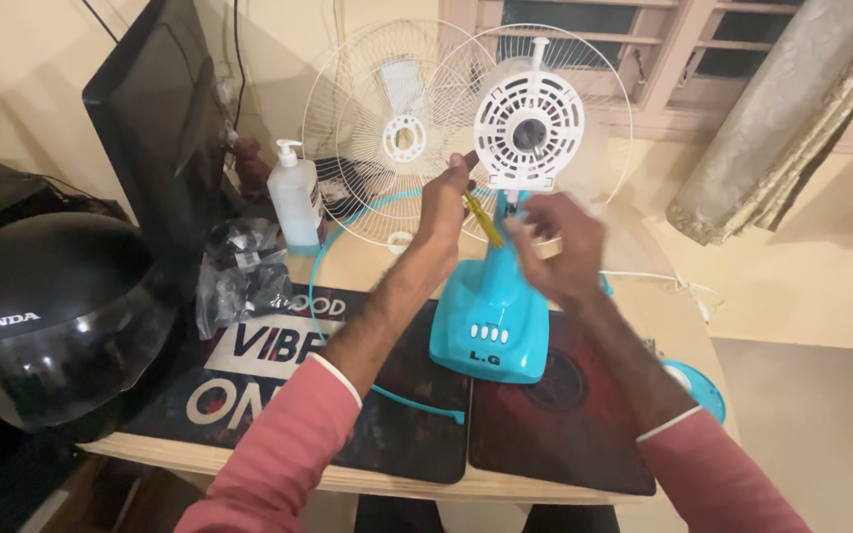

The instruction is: The person disassembles a small blue and white table fan using a screwdriver. They remove the rear grille, unscrew and detach the motor housing, and separate the internal components from the fan stand.

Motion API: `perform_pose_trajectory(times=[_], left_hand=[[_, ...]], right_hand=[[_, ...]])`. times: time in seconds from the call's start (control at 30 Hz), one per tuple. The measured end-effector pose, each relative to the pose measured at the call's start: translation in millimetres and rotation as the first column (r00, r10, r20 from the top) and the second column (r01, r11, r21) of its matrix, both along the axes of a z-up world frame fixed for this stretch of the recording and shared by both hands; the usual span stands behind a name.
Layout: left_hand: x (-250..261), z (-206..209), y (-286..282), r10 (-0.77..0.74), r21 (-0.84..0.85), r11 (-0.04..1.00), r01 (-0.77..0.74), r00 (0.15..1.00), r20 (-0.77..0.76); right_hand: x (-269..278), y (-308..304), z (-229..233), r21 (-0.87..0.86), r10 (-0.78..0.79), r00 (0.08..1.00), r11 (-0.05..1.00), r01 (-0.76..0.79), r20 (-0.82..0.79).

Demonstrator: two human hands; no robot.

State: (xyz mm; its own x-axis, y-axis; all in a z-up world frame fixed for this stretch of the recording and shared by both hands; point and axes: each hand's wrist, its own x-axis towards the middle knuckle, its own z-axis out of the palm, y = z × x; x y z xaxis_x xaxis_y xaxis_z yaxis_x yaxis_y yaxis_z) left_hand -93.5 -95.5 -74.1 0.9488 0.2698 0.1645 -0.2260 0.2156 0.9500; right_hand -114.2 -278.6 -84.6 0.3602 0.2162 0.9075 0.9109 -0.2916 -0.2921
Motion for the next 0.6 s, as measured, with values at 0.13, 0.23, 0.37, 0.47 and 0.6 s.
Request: perform_pose_trajectory(times=[0.13, 0.23, 0.37, 0.47, 0.6], left_hand=[[-8.2, -4.9, -14.8, -0.099, -0.174, 0.977, 0.126, 0.982, 0.158], [-20.1, -3.2, -13.0, -0.163, -0.218, 0.957, 0.194, 0.975, 0.154], [-33.1, 5.3, -7.8, -0.161, -0.113, 0.977, 0.183, 0.971, 0.176], [-31.3, 20.1, 2.1, -0.090, -0.098, 0.989, 0.114, 0.972, 0.219], [-21.6, 39.4, 16.6, -0.100, 0.051, 0.995, 0.088, 0.928, 0.360]], right_hand=[[-32.7, 28.7, 6.8, -0.060, -0.022, 1.000, 0.998, 0.021, -0.006], [-46.3, 36.7, 16.0, -0.028, -0.016, 0.996, 1.000, 0.014, -0.089], [-57.7, 35.3, 25.1, -0.062, -0.137, 0.988, 0.989, 0.133, -0.067], [-55.6, 31.4, 24.5, 0.066, -0.157, 0.977, 0.987, 0.149, 0.147], [-40.4, 17.8, 16.4, 0.238, -0.091, 0.983, 0.970, 0.050, 0.162]])
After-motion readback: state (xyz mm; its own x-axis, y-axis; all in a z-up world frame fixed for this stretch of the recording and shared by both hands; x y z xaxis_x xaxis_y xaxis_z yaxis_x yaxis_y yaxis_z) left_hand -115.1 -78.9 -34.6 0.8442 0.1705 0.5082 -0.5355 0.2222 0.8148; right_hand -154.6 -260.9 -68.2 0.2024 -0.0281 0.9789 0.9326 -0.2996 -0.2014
